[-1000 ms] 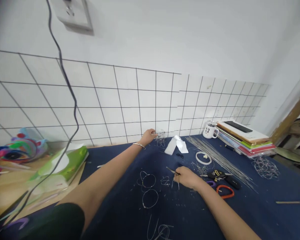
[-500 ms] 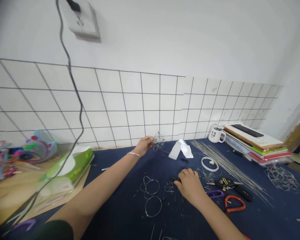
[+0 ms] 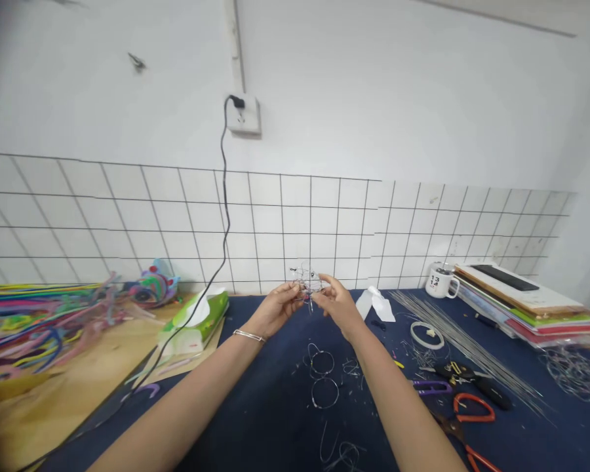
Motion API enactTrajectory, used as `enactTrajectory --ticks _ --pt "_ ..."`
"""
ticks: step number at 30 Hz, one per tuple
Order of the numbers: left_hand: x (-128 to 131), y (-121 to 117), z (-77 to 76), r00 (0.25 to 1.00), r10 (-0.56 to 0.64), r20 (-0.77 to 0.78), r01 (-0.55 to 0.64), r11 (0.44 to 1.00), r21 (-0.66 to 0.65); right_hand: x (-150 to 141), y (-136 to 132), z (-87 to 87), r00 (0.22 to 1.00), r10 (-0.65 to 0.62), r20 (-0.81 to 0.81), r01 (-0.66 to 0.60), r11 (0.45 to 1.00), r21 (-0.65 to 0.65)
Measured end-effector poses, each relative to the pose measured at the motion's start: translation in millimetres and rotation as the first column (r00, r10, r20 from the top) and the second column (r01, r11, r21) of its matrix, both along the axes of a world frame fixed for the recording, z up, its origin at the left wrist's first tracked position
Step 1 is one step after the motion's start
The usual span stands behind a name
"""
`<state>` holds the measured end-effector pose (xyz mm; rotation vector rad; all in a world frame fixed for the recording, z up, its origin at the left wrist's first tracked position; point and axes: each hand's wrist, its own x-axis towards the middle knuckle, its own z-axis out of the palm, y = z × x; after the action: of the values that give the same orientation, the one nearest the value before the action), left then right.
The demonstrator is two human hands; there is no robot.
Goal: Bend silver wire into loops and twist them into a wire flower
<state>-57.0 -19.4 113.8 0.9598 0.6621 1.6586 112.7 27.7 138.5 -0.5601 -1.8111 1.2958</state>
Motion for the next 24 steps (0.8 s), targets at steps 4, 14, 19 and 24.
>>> enactTrajectory --ticks 4,14,19,24 --pt "-13 -15 7.9 1.0 -0.018 -0.014 0.018 0.999 0.03 5 -2 13.8 0.995 0.002 -0.097 -0.001 1.0 0.004" --pt "-7 -15 0.6 0.982 -0.069 -0.178 0.071 0.997 0.009 -10 -10 -4.8 0.97 0.223 -0.096 -0.234 0.964 -0.129" --pt "-6 -15 -1.2 0.964 -0.072 -0.256 0.075 0.997 0.003 -15 -9 -14.9 0.947 0.26 -0.19 -0.296 0.935 -0.197" --pt "-13 -10 -5.3 0.904 0.114 -0.413 -0.117 0.993 0.018 -14 -8 -14.6 0.923 0.246 -0.296 -0.315 0.924 -0.215"
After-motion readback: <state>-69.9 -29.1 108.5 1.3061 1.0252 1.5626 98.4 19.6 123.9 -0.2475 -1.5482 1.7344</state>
